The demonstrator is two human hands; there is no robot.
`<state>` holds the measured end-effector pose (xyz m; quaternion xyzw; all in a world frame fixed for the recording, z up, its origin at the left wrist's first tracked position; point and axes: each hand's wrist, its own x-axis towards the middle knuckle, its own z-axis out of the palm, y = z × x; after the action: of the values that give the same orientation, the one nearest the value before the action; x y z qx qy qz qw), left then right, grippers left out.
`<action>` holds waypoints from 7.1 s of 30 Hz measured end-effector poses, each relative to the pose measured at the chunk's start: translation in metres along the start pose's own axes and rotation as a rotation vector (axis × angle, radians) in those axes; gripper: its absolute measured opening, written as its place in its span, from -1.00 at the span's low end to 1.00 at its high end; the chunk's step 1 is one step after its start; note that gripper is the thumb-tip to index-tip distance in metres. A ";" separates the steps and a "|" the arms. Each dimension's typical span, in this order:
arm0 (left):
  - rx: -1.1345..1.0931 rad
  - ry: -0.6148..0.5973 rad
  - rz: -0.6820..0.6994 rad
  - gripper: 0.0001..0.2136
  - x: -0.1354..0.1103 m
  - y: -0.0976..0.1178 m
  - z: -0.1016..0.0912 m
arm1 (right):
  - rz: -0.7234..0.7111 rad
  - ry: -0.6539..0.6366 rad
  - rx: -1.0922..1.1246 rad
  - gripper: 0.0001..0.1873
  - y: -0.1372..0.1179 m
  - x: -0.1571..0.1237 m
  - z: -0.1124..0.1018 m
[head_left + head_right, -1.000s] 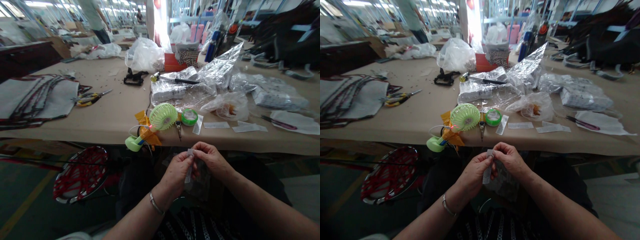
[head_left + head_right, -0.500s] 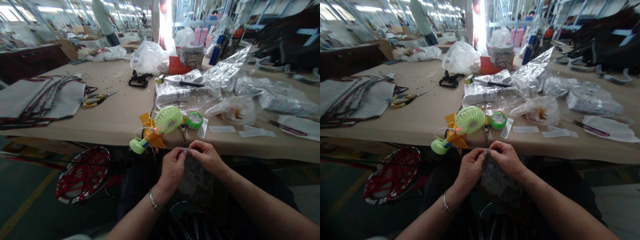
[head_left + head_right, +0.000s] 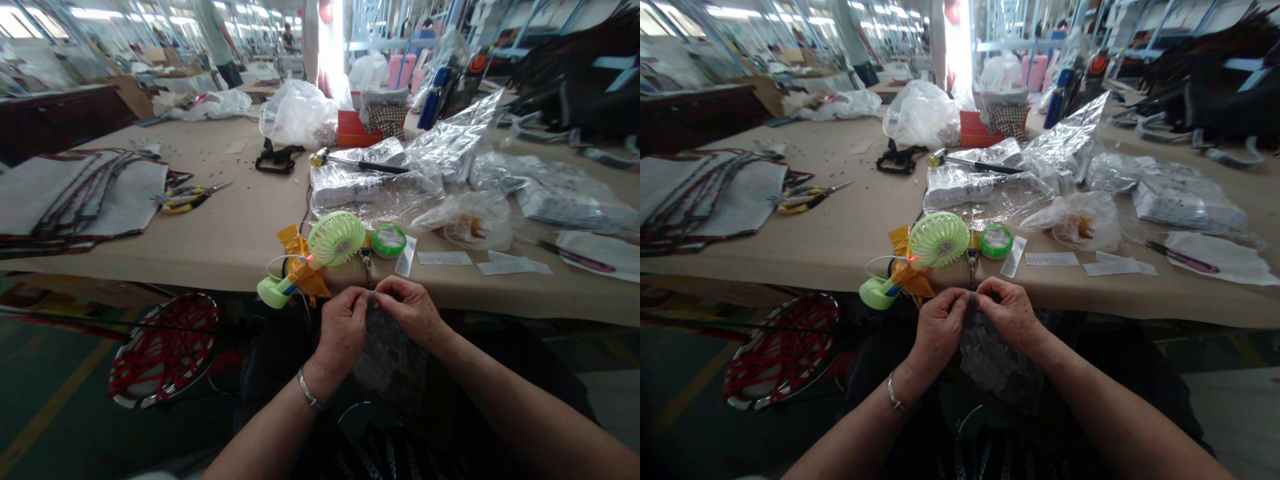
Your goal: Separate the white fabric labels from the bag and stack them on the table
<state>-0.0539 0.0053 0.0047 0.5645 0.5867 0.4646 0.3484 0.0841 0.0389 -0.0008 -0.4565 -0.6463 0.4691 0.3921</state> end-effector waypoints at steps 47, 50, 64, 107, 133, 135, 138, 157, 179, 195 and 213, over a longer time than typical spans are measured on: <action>-0.481 -0.233 -0.478 -0.85 -0.015 -0.008 0.036 | -0.677 0.178 -0.892 -0.86 0.011 -0.010 -0.068; -0.900 -0.291 -0.657 -0.77 -0.009 0.005 0.048 | -0.738 0.153 -0.832 -0.88 0.005 -0.028 -0.064; -0.861 -0.249 -0.776 -0.89 -0.006 0.016 0.063 | -0.355 0.214 -1.237 -0.49 0.009 -0.011 -0.094; -0.787 -0.361 -0.845 -0.92 -0.013 0.022 0.066 | -0.285 0.365 -1.318 -0.64 0.051 -0.056 -0.164; -1.039 -0.260 -0.763 -0.89 -0.015 0.014 0.063 | -0.834 -0.099 -0.777 -0.83 0.024 -0.065 -0.056; -1.063 -0.274 -0.767 -0.89 -0.016 0.014 0.062 | -0.838 -0.117 -0.787 -0.84 0.023 -0.065 -0.057; -1.078 -0.304 -0.750 -0.87 -0.017 0.015 0.062 | -0.841 -0.130 -0.790 -0.84 0.022 -0.064 -0.059; -0.944 -0.484 -0.743 -0.81 -0.032 0.019 0.054 | 0.256 0.013 0.303 -0.78 0.022 -0.055 -0.052; -1.061 -0.829 -0.797 -0.82 -0.042 0.007 0.036 | 0.299 -0.678 0.752 -0.66 0.032 -0.042 -0.051; -0.968 -0.638 -0.755 -0.83 -0.041 0.003 0.033 | -0.121 -0.163 -0.113 -0.63 0.017 -0.054 -0.047; -0.831 -0.430 -0.619 -0.78 -0.040 0.006 0.026 | 0.298 -0.186 0.427 -0.81 0.003 -0.039 -0.019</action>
<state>-0.0232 -0.0308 -0.0028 0.2632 0.4085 0.4073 0.7733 0.1132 0.0065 -0.0017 -0.4085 -0.4917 0.6871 0.3453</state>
